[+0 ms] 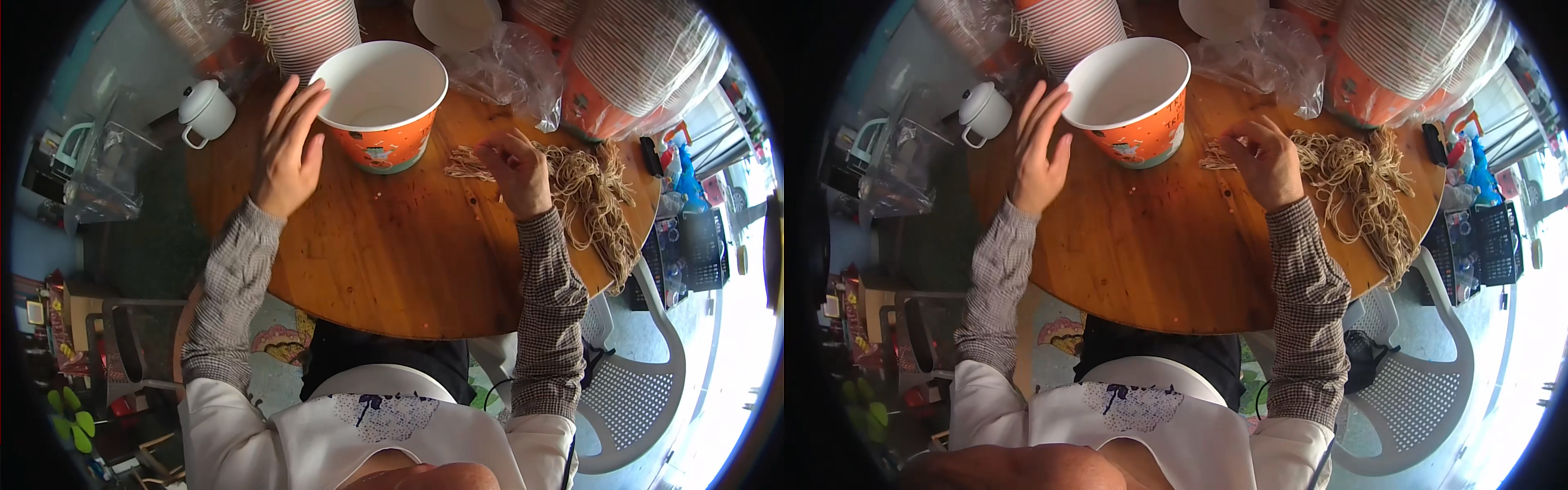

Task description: Attaching string handles to small decorative paper buckets.

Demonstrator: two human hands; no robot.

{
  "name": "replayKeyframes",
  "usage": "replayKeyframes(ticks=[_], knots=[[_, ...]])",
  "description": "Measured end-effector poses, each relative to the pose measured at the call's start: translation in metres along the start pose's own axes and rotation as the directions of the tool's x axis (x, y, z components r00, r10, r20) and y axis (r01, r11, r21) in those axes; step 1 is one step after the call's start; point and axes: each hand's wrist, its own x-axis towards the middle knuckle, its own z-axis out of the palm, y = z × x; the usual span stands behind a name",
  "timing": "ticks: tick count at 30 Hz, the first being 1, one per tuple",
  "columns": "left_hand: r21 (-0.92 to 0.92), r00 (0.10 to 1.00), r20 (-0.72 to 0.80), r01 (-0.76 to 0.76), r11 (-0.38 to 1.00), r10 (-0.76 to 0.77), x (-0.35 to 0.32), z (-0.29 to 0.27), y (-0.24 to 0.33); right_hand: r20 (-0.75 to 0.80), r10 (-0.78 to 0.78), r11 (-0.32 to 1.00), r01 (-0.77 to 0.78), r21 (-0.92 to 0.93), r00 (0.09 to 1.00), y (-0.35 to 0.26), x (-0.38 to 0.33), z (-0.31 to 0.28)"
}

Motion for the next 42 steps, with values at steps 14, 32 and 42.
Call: replayKeyframes(ticks=[14,32,42], knots=[[-0.49,0.981,0.191,0.133,0.861,-0.043,0.022,0.016,0.042,0.008,-0.58,0.804,0.573,-0.158,0.815,-0.063,-0.053,0.053],[-0.318,0.92,0.386,0.067,0.946,0.064,0.043,0.019,0.075,0.044,-0.578,0.812,0.58,-0.061,0.815,-0.056,-0.057,0.049],[-0.358,0.885,0.465,0.176,0.917,0.012,0.046,0.019,0.077,0.087,-0.547,0.828,0.554,-0.09,0.832,-0.056,-0.058,0.047]])
